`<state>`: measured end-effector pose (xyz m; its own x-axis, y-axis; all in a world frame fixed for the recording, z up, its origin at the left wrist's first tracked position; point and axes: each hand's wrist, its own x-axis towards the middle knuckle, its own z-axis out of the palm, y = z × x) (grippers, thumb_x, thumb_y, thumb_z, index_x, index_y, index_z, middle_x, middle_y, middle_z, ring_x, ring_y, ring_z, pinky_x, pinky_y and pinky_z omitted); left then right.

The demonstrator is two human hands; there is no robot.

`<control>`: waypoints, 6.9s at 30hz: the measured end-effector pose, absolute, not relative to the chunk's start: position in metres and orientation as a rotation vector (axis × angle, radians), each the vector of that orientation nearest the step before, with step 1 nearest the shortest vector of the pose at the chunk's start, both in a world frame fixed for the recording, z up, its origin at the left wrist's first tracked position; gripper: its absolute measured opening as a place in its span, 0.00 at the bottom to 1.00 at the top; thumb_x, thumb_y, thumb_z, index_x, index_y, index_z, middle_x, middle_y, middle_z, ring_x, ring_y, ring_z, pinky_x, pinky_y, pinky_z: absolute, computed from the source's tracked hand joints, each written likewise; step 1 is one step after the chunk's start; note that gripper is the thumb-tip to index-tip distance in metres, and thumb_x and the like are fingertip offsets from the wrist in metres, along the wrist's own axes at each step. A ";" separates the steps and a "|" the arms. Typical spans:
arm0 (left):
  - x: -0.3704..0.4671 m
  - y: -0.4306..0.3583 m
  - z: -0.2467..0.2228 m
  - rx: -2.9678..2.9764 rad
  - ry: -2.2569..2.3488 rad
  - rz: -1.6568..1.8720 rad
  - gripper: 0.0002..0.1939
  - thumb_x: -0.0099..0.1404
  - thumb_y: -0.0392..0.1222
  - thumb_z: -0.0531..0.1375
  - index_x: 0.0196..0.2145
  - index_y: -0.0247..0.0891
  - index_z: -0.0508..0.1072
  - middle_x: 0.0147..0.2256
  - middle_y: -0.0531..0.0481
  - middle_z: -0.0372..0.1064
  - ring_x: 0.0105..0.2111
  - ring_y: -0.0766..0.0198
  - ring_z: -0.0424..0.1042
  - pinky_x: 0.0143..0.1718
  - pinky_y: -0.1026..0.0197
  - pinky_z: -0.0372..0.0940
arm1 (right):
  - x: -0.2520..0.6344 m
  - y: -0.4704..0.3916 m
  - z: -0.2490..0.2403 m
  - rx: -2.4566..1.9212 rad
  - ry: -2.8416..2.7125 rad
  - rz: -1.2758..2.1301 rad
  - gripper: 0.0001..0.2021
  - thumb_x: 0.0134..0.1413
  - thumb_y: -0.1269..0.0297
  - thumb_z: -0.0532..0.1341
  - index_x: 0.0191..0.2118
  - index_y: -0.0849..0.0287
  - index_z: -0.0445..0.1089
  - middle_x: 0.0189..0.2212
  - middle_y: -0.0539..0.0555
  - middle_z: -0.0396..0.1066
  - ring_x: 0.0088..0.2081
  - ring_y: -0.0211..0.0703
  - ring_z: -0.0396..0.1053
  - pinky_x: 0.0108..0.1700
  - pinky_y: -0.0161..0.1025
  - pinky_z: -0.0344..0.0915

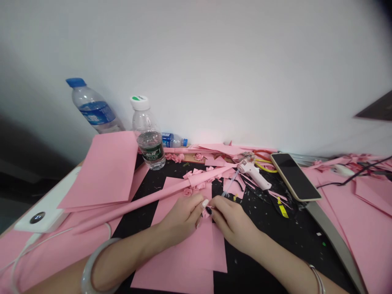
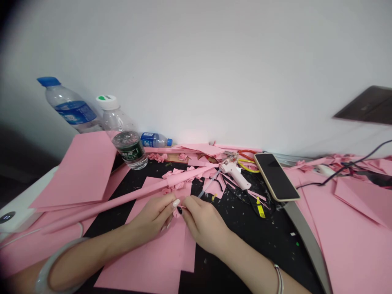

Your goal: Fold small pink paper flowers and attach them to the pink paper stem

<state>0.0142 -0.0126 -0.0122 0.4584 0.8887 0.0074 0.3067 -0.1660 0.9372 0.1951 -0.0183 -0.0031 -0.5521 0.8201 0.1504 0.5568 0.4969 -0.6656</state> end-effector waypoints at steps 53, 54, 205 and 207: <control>0.002 0.002 -0.010 2.126 0.998 0.824 0.14 0.66 0.29 0.48 0.24 0.37 0.67 0.21 0.54 0.67 0.23 0.67 0.67 0.27 0.66 0.63 | 0.201 -0.005 -0.001 -1.224 -1.925 1.234 0.15 0.63 0.61 0.51 0.24 0.58 0.59 0.18 0.46 0.60 0.20 0.34 0.56 0.23 0.32 0.52; 0.001 0.003 -0.012 2.219 0.994 0.886 0.14 0.65 0.28 0.48 0.25 0.37 0.68 0.22 0.53 0.68 0.25 0.66 0.68 0.28 0.65 0.64 | 0.200 -0.004 -0.001 -1.208 -1.823 1.353 0.16 0.63 0.58 0.52 0.25 0.58 0.59 0.18 0.46 0.61 0.19 0.33 0.55 0.22 0.31 0.51; 0.011 0.009 -0.011 1.130 1.059 1.113 0.10 0.52 0.34 0.65 0.31 0.38 0.67 0.30 0.55 0.68 0.33 0.67 0.70 0.38 0.63 0.65 | 0.270 0.035 0.008 -1.179 -1.520 1.698 0.23 0.42 0.45 0.68 0.30 0.62 0.66 0.17 0.46 0.61 0.17 0.32 0.55 0.19 0.31 0.52; 0.011 0.008 -0.011 1.159 1.059 1.104 0.10 0.53 0.34 0.64 0.31 0.39 0.66 0.30 0.55 0.68 0.34 0.66 0.70 0.38 0.63 0.65 | 0.267 0.034 0.006 -1.208 -1.561 1.689 0.23 0.44 0.46 0.68 0.31 0.62 0.66 0.18 0.46 0.61 0.17 0.31 0.56 0.19 0.30 0.53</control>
